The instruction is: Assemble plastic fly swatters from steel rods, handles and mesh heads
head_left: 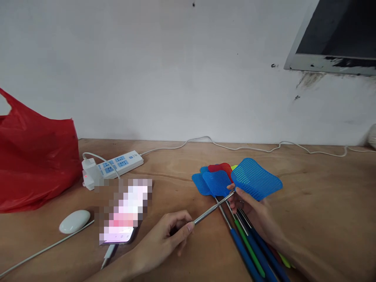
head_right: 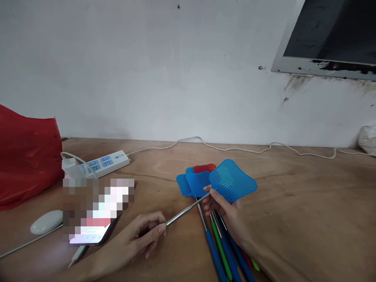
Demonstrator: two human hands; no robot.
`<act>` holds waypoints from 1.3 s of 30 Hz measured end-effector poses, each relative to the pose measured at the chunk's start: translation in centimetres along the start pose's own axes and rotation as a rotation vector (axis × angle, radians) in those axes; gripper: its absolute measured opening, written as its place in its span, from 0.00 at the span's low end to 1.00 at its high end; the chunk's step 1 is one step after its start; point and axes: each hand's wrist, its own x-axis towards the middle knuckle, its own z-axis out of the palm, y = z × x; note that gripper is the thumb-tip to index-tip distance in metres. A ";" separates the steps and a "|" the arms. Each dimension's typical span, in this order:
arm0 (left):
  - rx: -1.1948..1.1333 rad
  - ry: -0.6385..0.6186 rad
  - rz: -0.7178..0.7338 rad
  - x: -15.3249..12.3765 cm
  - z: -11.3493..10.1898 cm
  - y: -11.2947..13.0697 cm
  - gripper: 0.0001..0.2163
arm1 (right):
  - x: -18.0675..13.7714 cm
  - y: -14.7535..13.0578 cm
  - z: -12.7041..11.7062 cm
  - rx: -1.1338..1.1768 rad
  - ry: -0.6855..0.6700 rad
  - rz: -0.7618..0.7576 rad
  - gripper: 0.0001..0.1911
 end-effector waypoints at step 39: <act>0.340 0.114 0.009 -0.3 0.5 -0.3 0.22 | -0.5 1.4 0.1 -0.143 -0.124 0.019 0.26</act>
